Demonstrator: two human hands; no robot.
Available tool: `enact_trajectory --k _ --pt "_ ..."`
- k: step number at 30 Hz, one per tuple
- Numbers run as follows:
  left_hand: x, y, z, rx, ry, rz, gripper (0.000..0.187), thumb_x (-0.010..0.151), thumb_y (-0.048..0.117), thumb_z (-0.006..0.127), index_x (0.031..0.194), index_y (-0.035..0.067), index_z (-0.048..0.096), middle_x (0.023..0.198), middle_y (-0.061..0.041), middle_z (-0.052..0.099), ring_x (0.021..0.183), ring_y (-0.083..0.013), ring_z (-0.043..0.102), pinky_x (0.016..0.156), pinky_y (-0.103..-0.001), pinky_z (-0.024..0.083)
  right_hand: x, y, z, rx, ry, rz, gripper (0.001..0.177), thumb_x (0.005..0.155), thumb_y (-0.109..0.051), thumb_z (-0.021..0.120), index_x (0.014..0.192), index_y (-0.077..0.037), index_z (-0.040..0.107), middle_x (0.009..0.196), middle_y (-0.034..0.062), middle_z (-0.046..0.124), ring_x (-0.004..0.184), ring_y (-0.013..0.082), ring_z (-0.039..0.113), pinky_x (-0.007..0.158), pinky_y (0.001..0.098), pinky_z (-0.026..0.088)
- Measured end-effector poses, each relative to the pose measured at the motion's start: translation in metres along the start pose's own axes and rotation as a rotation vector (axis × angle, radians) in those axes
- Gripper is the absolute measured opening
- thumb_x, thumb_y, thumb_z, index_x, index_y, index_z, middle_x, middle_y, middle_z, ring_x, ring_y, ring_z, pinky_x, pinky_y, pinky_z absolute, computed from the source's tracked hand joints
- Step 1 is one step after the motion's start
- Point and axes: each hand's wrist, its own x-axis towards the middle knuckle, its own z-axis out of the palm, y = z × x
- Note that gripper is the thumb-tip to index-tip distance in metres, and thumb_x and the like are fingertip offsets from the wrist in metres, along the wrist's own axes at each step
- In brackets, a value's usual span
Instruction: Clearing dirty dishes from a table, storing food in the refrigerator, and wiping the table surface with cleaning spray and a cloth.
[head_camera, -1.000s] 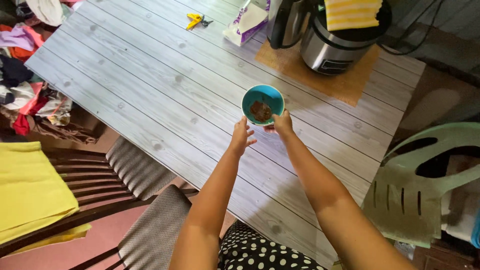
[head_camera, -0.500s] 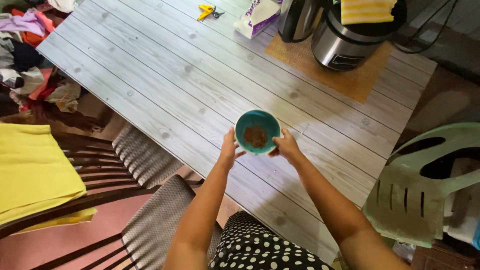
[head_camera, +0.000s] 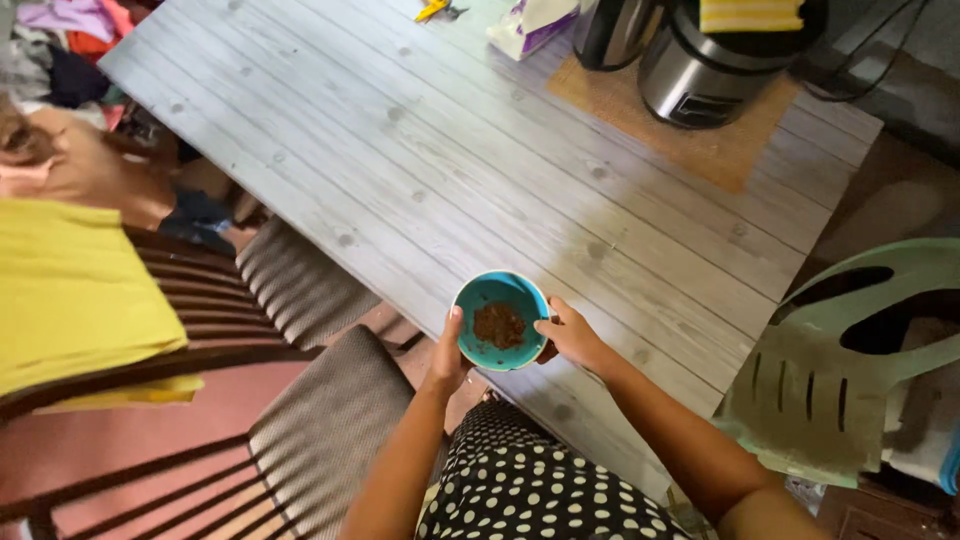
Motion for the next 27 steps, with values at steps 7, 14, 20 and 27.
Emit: enact_trajectory --k 7,14,20,27 --pt "-0.067 -0.026 -0.027 -0.101 0.004 0.138 0.082 0.099 0.067 0.041 0.154 0.006 0.041 0.150 -0.015 0.056 0.133 -0.0298 0.059 0.110 -0.046 0.049 -0.032 -0.003 0.038 -0.113 -0.132 0.012 0.057 0.093 -0.013 0.057 0.148 -0.010 0.042 0.100 0.0154 0.071 0.068 0.0254 0.073 0.050 0.0402 0.062" --pt "-0.163 -0.072 -0.056 -0.252 0.206 0.248 0.078 0.098 0.062 0.043 0.154 0.008 0.040 0.155 -0.013 0.050 0.139 -0.0298 0.050 0.116 -0.046 0.040 -0.054 0.039 0.084 -0.284 -0.310 -0.083 0.055 0.094 -0.016 0.064 0.146 -0.007 0.047 0.104 0.0144 0.073 0.079 0.0205 0.074 0.063 0.0377 0.064" --pt "-0.273 -0.131 -0.077 -0.263 0.317 0.618 0.074 0.103 0.058 0.047 0.154 0.005 0.041 0.155 -0.014 0.049 0.141 -0.0289 0.048 0.119 -0.047 0.038 -0.102 0.084 0.155 -0.470 -0.446 -0.158 0.036 0.099 -0.028 0.066 0.123 -0.001 0.059 0.098 0.0100 0.070 0.083 0.0180 0.068 0.071 0.0375 0.058" --pt "-0.415 -0.212 -0.088 -0.407 0.516 0.754 0.073 0.103 0.060 0.044 0.152 0.007 0.044 0.147 -0.011 0.057 0.130 -0.0266 0.061 0.107 -0.044 0.053 -0.172 0.146 0.238 -0.801 -0.616 -0.325 0.036 0.103 -0.038 0.061 0.106 -0.002 0.065 0.088 0.0060 0.070 0.080 0.0140 0.065 0.072 0.0314 0.053"
